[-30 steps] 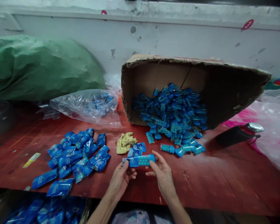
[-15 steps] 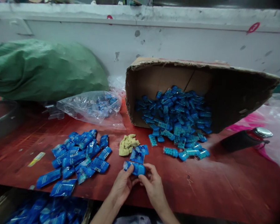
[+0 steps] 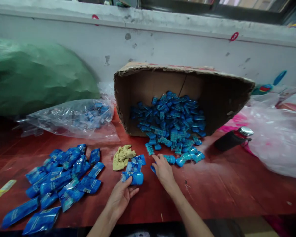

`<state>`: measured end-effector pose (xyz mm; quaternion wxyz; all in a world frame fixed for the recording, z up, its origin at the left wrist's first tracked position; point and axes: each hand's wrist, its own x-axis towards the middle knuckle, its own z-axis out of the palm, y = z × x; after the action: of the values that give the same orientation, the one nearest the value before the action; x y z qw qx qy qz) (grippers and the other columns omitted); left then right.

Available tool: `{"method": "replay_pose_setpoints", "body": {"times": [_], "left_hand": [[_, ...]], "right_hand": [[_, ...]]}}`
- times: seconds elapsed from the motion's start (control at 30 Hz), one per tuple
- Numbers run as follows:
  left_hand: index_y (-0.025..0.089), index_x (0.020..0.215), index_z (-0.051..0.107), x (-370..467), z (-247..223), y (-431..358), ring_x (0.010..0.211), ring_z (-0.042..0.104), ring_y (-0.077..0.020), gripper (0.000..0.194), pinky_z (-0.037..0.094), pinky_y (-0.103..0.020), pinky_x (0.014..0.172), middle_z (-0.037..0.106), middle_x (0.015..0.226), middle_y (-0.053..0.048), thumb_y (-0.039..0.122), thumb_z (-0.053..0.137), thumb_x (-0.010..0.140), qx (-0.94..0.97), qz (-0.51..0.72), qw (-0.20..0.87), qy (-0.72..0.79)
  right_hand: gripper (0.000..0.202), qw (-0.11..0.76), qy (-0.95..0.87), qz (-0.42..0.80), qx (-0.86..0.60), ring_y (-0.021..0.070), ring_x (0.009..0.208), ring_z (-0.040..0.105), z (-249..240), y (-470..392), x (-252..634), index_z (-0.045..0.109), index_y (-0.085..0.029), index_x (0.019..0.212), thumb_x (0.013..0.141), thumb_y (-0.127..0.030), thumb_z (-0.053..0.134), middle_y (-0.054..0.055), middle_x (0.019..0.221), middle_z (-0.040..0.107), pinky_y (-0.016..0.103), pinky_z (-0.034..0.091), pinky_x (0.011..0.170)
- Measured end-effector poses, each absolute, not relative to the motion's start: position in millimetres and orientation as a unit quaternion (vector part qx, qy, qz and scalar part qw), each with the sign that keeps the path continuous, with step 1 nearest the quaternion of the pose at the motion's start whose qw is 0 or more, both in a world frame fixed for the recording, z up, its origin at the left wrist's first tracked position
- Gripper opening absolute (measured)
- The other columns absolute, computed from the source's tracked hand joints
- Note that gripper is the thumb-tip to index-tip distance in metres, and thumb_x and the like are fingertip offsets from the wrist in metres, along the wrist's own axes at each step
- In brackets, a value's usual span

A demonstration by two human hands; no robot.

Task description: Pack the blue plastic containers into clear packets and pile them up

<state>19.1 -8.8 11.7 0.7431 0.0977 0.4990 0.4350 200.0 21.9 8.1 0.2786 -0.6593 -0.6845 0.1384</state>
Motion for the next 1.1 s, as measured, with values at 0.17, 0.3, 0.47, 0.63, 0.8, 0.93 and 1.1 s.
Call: {"method": "replay_pose_setpoints", "body": {"times": [0.17, 0.3, 0.47, 0.63, 0.8, 0.93, 1.1], "left_hand": [[0.016, 0.089, 0.053, 23.7, 12.3, -13.2, 0.067, 0.066, -0.0187, 0.017, 0.053, -0.032, 0.060, 0.070, 0.076, -0.004, 0.013, 0.058, 0.073, 0.105, 0.433, 0.759, 0.475], [0.015, 0.085, 0.055, 26.2, 15.0, -13.1, 0.067, 0.066, -0.0195, 0.012, 0.052, -0.030, 0.058, 0.070, 0.073, -0.004, 0.015, 0.057, 0.073, 0.090, 0.431, 0.766, 0.468], [0.015, 0.085, 0.056, 27.6, 16.8, -12.0, 0.065, 0.065, -0.0175, 0.011, 0.052, -0.029, 0.057, 0.070, 0.074, -0.004, 0.015, 0.056, 0.075, 0.078, 0.444, 0.772, 0.449], [0.014, 0.084, 0.057, 27.3, 17.2, -13.3, 0.068, 0.065, -0.0169, 0.010, 0.052, -0.030, 0.062, 0.070, 0.079, -0.005, 0.015, 0.056, 0.075, 0.063, 0.434, 0.787, 0.435], [0.014, 0.089, 0.057, 24.1, 27.2, -11.9, 0.071, 0.065, -0.0178, 0.013, 0.053, -0.032, 0.065, 0.070, 0.083, -0.007, 0.018, 0.055, 0.076, 0.084, 0.412, 0.789, 0.447], [0.014, 0.086, 0.058, 25.0, 36.0, -10.3, 0.067, 0.065, -0.0160, 0.013, 0.053, -0.030, 0.061, 0.069, 0.077, -0.005, 0.019, 0.057, 0.075, 0.125, 0.402, 0.783, 0.458], [0.012, 0.087, 0.061, 22.9, 33.8, -8.8, 0.068, 0.065, -0.0156, 0.014, 0.053, -0.027, 0.063, 0.069, 0.079, -0.007, 0.016, 0.057, 0.074, 0.143, 0.369, 0.817, 0.419]], "right_hand": [[0.024, 0.274, -0.685, 0.159, -0.656, 0.0231, 0.089, 0.051, -8.2, 25.5, 196.3, 0.061, -0.021, 0.094, 0.080, -0.011, 0.045, 0.009, 0.090, 0.056, 0.035, 0.042, 0.078], [0.022, 0.331, -0.667, 0.211, -0.633, 0.0178, 0.087, 0.052, 5.1, 18.8, 194.2, 0.057, -0.020, 0.101, 0.085, -0.020, 0.042, 0.007, 0.096, 0.056, 0.029, 0.042, 0.078], [0.026, 0.417, -0.493, 0.581, -0.496, 0.0099, 0.056, 0.049, 20.9, -2.8, 181.9, 0.056, -0.019, 0.102, 0.078, -0.026, 0.049, -0.001, 0.071, 0.055, 0.022, 0.041, 0.054], [0.034, 0.477, -0.398, 0.659, -0.424, 0.0079, 0.056, 0.045, 14.3, -13.8, 168.6, 0.057, -0.021, 0.100, 0.067, -0.019, 0.060, -0.004, 0.069, 0.051, 0.020, 0.035, 0.051], [0.040, 0.485, -0.416, 0.651, -0.410, 0.0103, 0.068, 0.048, 13.4, -12.4, 170.1, 0.057, -0.024, 0.100, 0.062, -0.015, 0.065, -0.005, 0.071, 0.051, 0.023, 0.038, 0.066], [0.042, 0.483, -0.433, 0.630, -0.426, 0.0111, 0.068, 0.049, 14.7, -14.8, 169.5, 0.057, -0.024, 0.102, 0.062, -0.015, 0.065, -0.004, 0.074, 0.051, 0.023, 0.039, 0.066], [0.049, 0.475, -0.448, 0.624, -0.429, 0.0123, 0.073, 0.051, 21.4, -18.8, 168.3, 0.055, -0.027, 0.107, 0.061, -0.013, 0.064, -0.003, 0.082, 0.054, 0.025, 0.044, 0.069]]}}
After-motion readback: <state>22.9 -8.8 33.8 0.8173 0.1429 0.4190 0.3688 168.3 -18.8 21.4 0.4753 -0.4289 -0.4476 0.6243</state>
